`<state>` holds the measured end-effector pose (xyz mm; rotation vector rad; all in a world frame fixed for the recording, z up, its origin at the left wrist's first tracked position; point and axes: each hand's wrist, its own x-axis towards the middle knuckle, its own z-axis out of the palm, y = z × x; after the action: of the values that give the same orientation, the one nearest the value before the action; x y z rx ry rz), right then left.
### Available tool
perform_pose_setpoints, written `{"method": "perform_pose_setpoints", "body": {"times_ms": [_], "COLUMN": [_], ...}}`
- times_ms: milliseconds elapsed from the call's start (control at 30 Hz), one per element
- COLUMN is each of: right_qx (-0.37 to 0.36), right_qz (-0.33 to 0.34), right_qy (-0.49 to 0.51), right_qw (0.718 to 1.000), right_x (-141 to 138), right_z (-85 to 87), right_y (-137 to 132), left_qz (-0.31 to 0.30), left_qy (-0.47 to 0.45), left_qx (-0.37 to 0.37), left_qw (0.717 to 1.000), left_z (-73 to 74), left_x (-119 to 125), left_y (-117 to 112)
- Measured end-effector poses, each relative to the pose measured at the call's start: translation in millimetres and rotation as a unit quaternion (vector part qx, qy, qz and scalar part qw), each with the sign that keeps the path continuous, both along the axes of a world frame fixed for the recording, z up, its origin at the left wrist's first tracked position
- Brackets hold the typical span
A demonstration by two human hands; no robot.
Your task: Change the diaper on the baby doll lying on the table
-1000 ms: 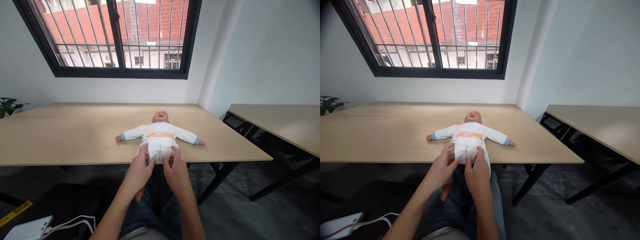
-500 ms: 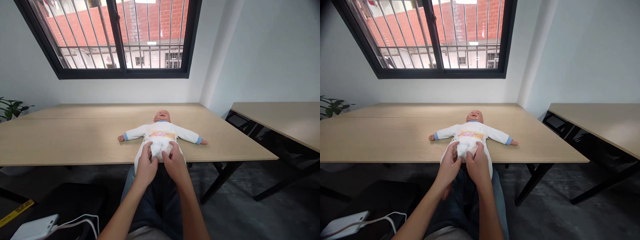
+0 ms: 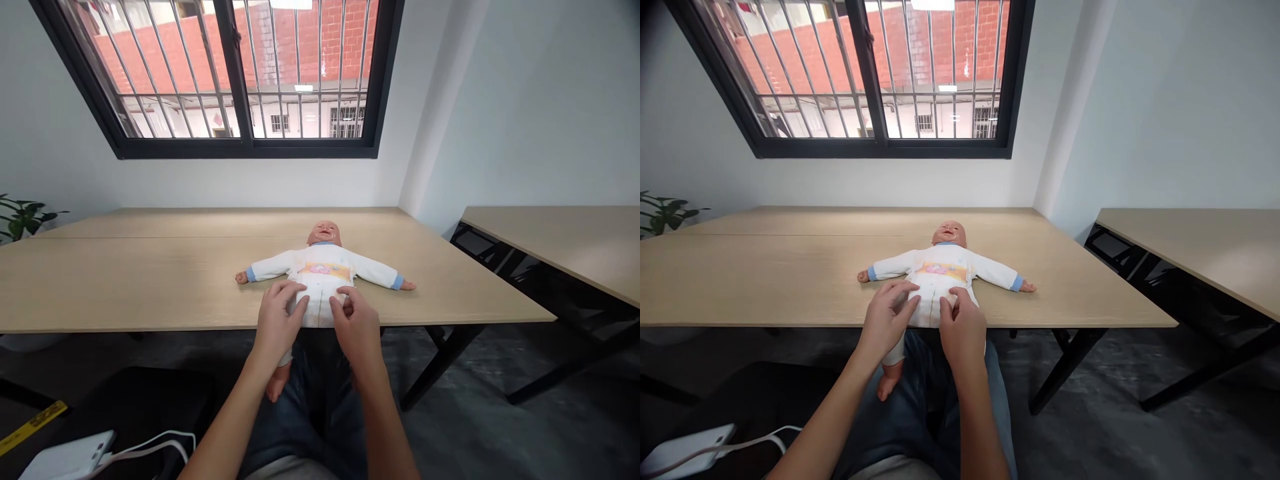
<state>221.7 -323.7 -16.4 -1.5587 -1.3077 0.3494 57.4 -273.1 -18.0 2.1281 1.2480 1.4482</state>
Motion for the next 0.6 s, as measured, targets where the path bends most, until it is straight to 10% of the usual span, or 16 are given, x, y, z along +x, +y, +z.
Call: {"method": "perform_pose_setpoints", "body": {"times_ms": [400,600], "right_qx": [-0.075,0.002], "right_qz": [-0.118,-0.144], "right_qy": [-0.061,-0.053], "right_qw": [0.988,0.988], "right_x": [12,21], "right_z": [-3.3,-9.6], "right_y": [4,-1], "left_qz": [0.039,0.033], "left_qy": [0.046,0.026], "left_qx": [-0.040,-0.028], "left_qw": [0.997,0.999], "left_z": [-17.7,-19.4], "left_x": [-3,-7], "left_y": [9,4]}}
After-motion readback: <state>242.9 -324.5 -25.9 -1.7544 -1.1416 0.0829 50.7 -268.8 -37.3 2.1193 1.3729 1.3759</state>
